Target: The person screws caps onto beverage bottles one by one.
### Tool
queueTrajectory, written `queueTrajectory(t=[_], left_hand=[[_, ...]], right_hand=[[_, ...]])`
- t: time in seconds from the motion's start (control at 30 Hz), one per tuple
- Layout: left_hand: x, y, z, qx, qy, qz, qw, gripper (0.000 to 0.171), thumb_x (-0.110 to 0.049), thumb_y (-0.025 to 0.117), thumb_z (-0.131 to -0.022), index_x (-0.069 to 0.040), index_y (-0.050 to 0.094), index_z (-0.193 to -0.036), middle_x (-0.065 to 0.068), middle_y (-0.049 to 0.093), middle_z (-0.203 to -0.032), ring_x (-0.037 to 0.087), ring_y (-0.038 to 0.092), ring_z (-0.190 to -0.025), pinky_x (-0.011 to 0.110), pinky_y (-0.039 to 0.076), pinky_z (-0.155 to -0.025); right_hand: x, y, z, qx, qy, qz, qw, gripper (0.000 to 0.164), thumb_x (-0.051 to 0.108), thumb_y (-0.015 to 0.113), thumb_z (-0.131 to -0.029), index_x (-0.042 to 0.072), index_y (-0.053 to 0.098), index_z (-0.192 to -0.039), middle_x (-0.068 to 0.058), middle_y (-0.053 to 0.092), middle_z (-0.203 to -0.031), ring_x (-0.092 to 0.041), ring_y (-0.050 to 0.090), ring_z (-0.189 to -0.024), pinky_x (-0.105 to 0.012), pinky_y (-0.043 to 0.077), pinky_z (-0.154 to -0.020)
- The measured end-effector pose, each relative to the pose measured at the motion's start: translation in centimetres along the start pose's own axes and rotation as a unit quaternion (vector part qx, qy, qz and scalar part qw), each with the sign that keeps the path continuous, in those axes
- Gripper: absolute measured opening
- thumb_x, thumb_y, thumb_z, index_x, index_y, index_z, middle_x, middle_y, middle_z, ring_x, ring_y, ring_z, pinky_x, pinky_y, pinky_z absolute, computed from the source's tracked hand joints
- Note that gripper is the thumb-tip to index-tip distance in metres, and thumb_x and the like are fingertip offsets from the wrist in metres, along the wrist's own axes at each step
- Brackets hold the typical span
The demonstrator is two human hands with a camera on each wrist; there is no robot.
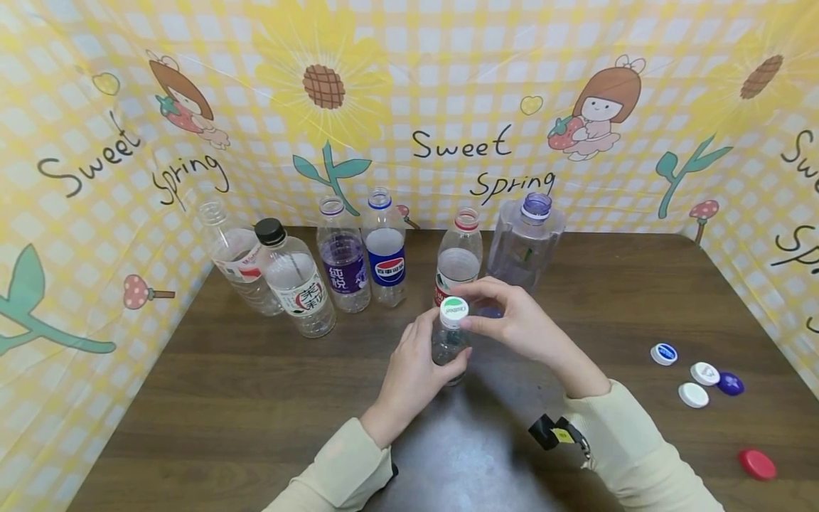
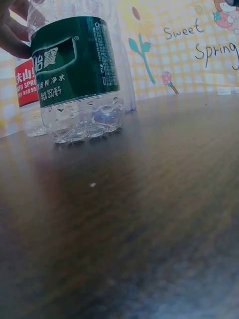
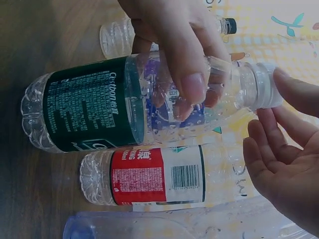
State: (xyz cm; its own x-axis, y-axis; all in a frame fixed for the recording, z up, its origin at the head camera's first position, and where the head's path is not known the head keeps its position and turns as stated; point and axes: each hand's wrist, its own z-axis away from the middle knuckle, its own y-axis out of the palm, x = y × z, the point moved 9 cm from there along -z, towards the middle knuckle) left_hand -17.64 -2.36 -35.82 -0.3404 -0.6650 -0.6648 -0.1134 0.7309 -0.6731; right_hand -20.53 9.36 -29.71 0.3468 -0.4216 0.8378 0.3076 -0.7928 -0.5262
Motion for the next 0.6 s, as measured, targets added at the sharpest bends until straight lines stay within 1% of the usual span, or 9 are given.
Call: queueTrajectory(t=[0.17, 0.27, 0.37, 0.47, 0.53, 0.6], left_hand=[[0.04, -0.02, 0.06, 0.003, -0.005, 0.004, 1.0000, 0.067, -0.033, 0.075, -0.080, -0.006, 0.044, -0.133, 0.012, 0.059, -0.122, 0.026, 0.059, -0.107, 0.043, 0.055, -0.086], [0.02, -0.05, 0.08, 0.003, -0.005, 0.007, 1.0000, 0.067, -0.033, 0.075, -0.080, -0.006, 0.044, -0.133, 0.013, 0.059, -0.122, 0.026, 0.059, -0.106, 0.044, 0.054, -0.086], [-0.14, -0.17, 0.10, -0.002, 0.002, 0.003, 1.0000, 0.066, -0.032, 0.075, -0.080, -0.005, 0.044, -0.132, 0.013, 0.059, -0.121, 0.026, 0.059, -0.106, 0.043, 0.054, -0.087], [-0.37, -0.33, 0.11, -0.011, 0.012, -0.003, 0.9999, 0.065, -0.031, 0.076, -0.080, -0.004, 0.045, -0.130, 0.013, 0.060, -0.120, 0.026, 0.059, -0.105, 0.043, 0.054, -0.086], [-0.41, -0.38, 0.13, -0.013, 0.013, -0.002, 0.9998, 0.065, -0.031, 0.076, -0.079, -0.004, 0.045, -0.130, 0.013, 0.060, -0.119, 0.026, 0.059, -0.105, 0.043, 0.054, -0.085], [-0.40, -0.36, 0.12, -0.010, 0.012, -0.002, 0.9999, 0.066, -0.031, 0.076, -0.079, -0.004, 0.045, -0.131, 0.014, 0.060, -0.119, 0.026, 0.059, -0.105, 0.042, 0.054, -0.085]], right_hand=[[-0.32, 0.10, -0.09, -0.018, 0.017, 0.008, 1.000, 0.034, 0.012, 0.074, -0.082, 0.004, 0.064, -0.113, -0.010, 0.066, -0.107, -0.020, 0.060, -0.098, -0.042, 0.049, -0.090], [-0.52, 0.21, -0.10, -0.019, 0.032, 0.011, 0.999, 0.037, 0.015, 0.076, -0.081, 0.004, 0.063, -0.113, -0.010, 0.067, -0.106, -0.021, 0.060, -0.098, -0.040, 0.049, -0.090], [-0.46, 0.47, 0.00, 0.000, 0.029, 0.010, 1.000, 0.045, 0.014, 0.075, -0.081, 0.002, 0.059, -0.121, -0.012, 0.065, -0.114, -0.024, 0.060, -0.103, -0.040, 0.048, -0.091], [-0.18, 0.81, 0.15, 0.028, 0.010, 0.011, 0.999, 0.053, 0.012, 0.074, -0.082, 0.004, 0.055, -0.131, -0.011, 0.061, -0.125, -0.024, 0.059, -0.110, -0.038, 0.048, -0.093], [-0.02, 0.95, 0.25, 0.043, -0.002, 0.012, 0.999, 0.054, 0.010, 0.072, -0.083, 0.006, 0.053, -0.134, -0.010, 0.059, -0.128, -0.023, 0.058, -0.114, -0.035, 0.048, -0.094], [0.14, 1.00, 0.31, 0.051, -0.012, 0.011, 0.999, 0.052, 0.009, 0.070, -0.085, 0.008, 0.053, -0.134, -0.009, 0.059, -0.128, -0.021, 0.057, -0.114, -0.031, 0.049, -0.094]])
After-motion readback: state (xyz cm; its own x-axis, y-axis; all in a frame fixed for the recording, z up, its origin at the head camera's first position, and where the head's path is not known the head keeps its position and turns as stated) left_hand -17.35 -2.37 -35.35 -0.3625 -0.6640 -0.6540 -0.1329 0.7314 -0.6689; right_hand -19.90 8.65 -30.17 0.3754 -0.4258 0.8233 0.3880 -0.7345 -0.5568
